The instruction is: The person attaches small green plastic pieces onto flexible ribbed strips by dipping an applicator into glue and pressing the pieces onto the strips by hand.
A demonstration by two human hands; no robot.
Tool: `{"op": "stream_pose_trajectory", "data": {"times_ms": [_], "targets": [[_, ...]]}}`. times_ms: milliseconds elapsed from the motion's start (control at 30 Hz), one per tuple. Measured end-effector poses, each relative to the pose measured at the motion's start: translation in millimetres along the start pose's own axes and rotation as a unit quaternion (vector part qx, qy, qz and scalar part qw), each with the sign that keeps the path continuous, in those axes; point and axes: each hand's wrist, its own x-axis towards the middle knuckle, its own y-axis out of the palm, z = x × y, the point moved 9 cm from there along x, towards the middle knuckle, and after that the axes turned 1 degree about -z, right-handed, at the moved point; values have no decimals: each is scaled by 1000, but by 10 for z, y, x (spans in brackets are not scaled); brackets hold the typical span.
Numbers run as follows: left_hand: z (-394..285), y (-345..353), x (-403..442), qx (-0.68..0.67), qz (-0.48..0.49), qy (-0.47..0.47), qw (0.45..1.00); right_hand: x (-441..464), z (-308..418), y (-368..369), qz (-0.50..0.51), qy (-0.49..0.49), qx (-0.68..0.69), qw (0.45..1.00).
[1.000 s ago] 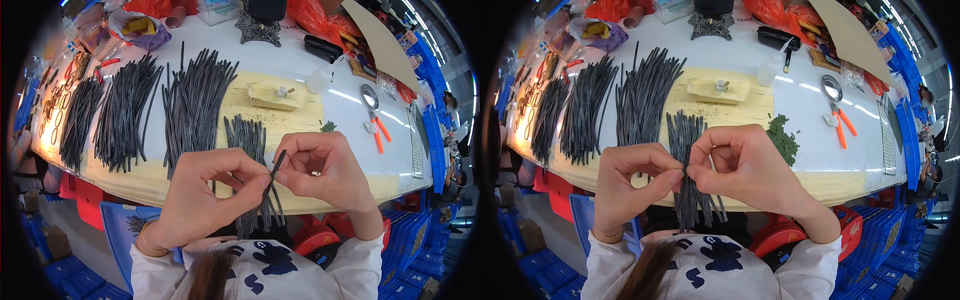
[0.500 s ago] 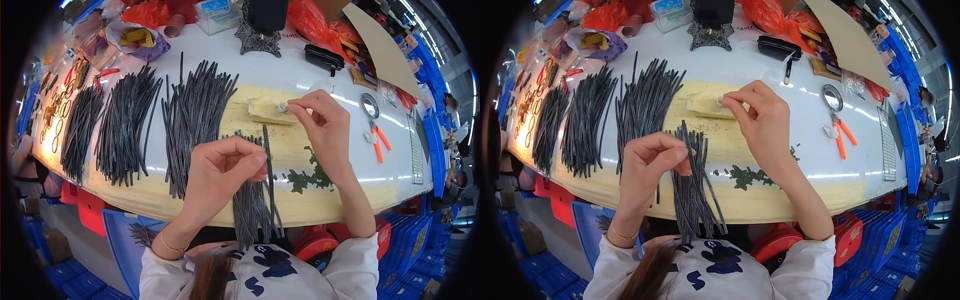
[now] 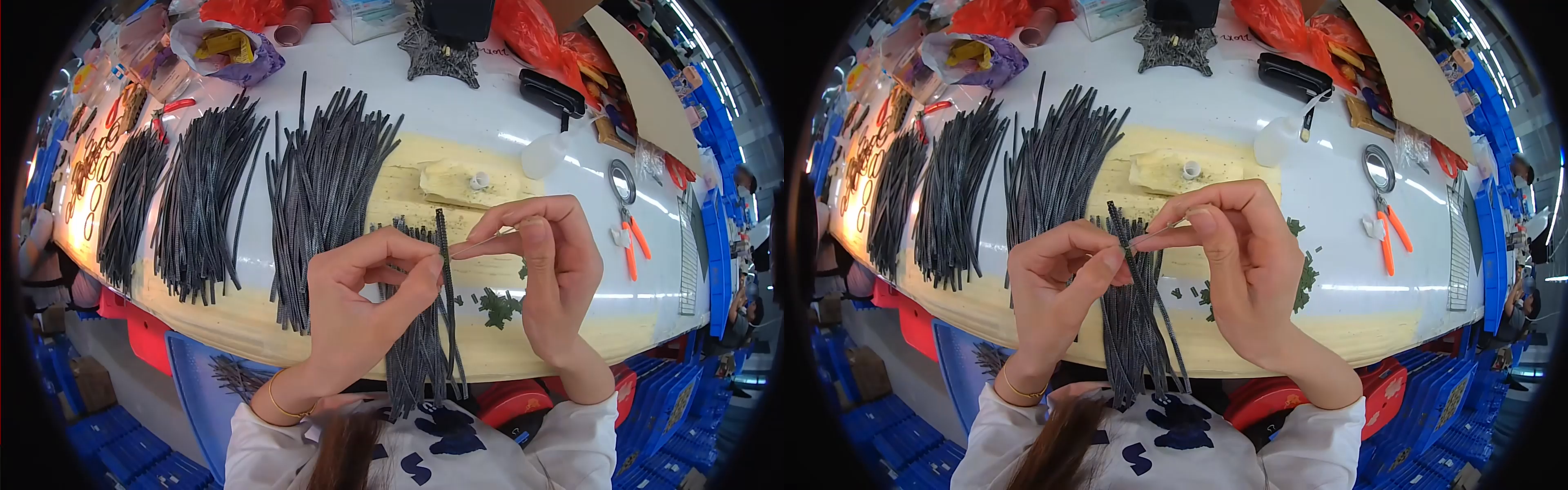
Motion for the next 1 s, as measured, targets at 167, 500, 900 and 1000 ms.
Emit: {"op": "stream_pose_trajectory", "data": {"times_ms": [167, 500, 900, 1000], "targets": [[-3, 10, -1, 6, -1, 1, 1000, -21, -2, 38, 27, 25, -5, 999], [46, 45, 14, -56, 17, -44, 997, 172, 207, -121, -31, -207, -480, 852], [63, 27, 26, -100, 33, -63, 992, -23, 57, 99, 79, -45, -33, 995], [66, 32, 26, -100, 32, -63, 992, -22, 43, 86, 74, -44, -14, 996]]}}
